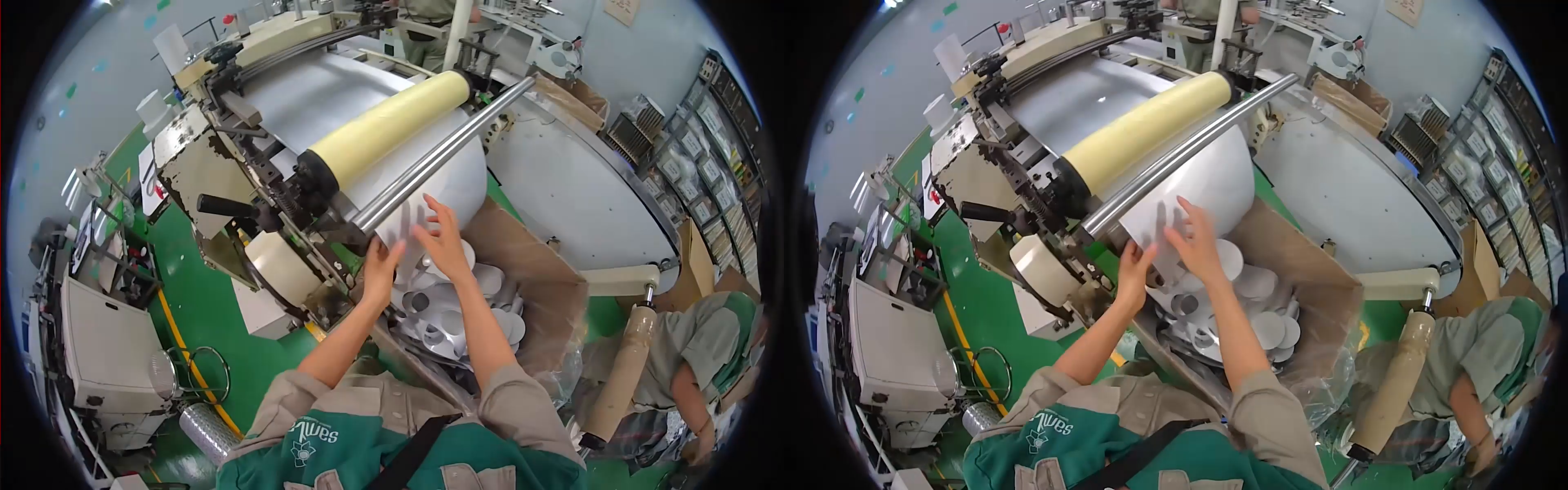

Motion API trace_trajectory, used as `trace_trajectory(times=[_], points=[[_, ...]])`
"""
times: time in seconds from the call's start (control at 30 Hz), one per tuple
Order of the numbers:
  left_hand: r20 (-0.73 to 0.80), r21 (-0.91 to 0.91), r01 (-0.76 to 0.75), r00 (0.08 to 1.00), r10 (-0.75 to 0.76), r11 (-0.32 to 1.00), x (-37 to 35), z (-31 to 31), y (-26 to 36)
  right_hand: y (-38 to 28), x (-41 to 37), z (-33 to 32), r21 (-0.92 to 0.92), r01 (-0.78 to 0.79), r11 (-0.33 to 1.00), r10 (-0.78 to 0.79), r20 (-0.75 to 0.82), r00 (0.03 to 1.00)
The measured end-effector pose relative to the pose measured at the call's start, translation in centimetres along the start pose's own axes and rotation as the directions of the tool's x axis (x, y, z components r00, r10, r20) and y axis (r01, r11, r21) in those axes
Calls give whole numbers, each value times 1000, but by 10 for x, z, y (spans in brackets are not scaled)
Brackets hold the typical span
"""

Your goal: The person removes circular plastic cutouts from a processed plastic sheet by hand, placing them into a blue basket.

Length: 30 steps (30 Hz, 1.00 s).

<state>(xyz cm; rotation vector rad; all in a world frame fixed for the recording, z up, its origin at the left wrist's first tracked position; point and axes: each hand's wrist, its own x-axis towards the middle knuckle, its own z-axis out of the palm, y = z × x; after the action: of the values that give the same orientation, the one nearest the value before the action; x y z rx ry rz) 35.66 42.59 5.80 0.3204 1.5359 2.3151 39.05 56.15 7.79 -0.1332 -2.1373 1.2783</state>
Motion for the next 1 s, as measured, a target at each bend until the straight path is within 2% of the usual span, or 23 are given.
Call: trace_trajectory(times=[0.1, 0.2, 0.23, 0.3, 0.33, 0.37, 0.47, 0.53, 0.6, 0.67, 0.7, 0.73, 0.77, 0.8, 0.83, 0.87, 0.9, 0.93, 0.97, 1.0], points=[[-41, -97, 71, 996, -76, 993, 10, 14, -16, 11, 10, -8, 19, 7, 1000, -8, 53, 999], [25, -93, 37, 999, -35, 995, 7, 14, -20, 18, 2, -36, 271, -354, 895, 247, 360, 900], [71, -75, 110, 992, -105, 991, 5, 11, -14, 19, -7, -42, 397, -417, 817, 305, 315, 899], [81, -206, 122, 991, -108, 971, 2, 16, 4, 23, -29, -57, 600, -422, 680, 458, 102, 883], [84, -270, 122, 991, -103, 955, 4, 18, 16, 33, -37, -63, 766, -320, 557, 511, -12, 860], [10, -250, 77, 997, -77, 965, 9, 18, 24, 34, -42, -70, 829, -256, 497, 560, -81, 825], [-17, -200, 111, 993, -116, 973, 39, 0, 3, 36, -33, -76, 900, -27, 435, 607, -271, 747], [-48, -306, 157, 982, -180, 939, 41, 9, 1, 53, -24, -81, 926, 105, 364, 684, -342, 645], [5, -365, 205, 976, -218, 908, 39, 20, 5, 80, -27, -81, 888, 230, 398, 761, -460, 457], [-44, -267, 157, 984, -174, 951, 40, 23, -3, 88, -44, -84, 852, 270, 449, 790, -519, 325], [-97, -201, 145, 981, -167, 969, 35, 28, 6, 81, -48, -85, 851, 267, 452, 782, -522, 340], [-75, -241, 151, 982, -173, 959, 39, 25, -1, 68, -51, -89, 850, 260, 459, 774, -526, 352], [-51, -283, 162, 982, -184, 945, 43, 20, -13, 56, -54, -90, 835, 112, 539, 659, -501, 561], [-25, -320, 184, 979, -202, 929, 41, 15, -21, 26, -42, -82, 813, 24, 582, 529, -401, 748], [51, -362, 204, 979, -200, 909, 37, 11, -16, 0, -32, -72, 759, -96, 644, 470, -294, 832], [21, -344, 356, 928, -372, 869, 29, 18, -2, -10, -25, -68, 539, -320, 779, 450, -126, 884], [108, -315, 330, 944, -312, 890, 26, 16, -3, -3, -18, -58, 510, -369, 777, 409, 37, 912], [200, -293, 292, 950, -240, 911, 25, 13, -3, -11, -7, -43, 507, -320, 800, 316, 98, 944], [249, -273, 296, 941, -230, 915, 22, 11, -2, -2, -2, -30, 464, -301, 833, 278, 119, 953], [246, -237, 246, 951, -187, 940, 23, 10, -3, -4, -1, -27, 470, -344, 813, 280, 203, 938]])
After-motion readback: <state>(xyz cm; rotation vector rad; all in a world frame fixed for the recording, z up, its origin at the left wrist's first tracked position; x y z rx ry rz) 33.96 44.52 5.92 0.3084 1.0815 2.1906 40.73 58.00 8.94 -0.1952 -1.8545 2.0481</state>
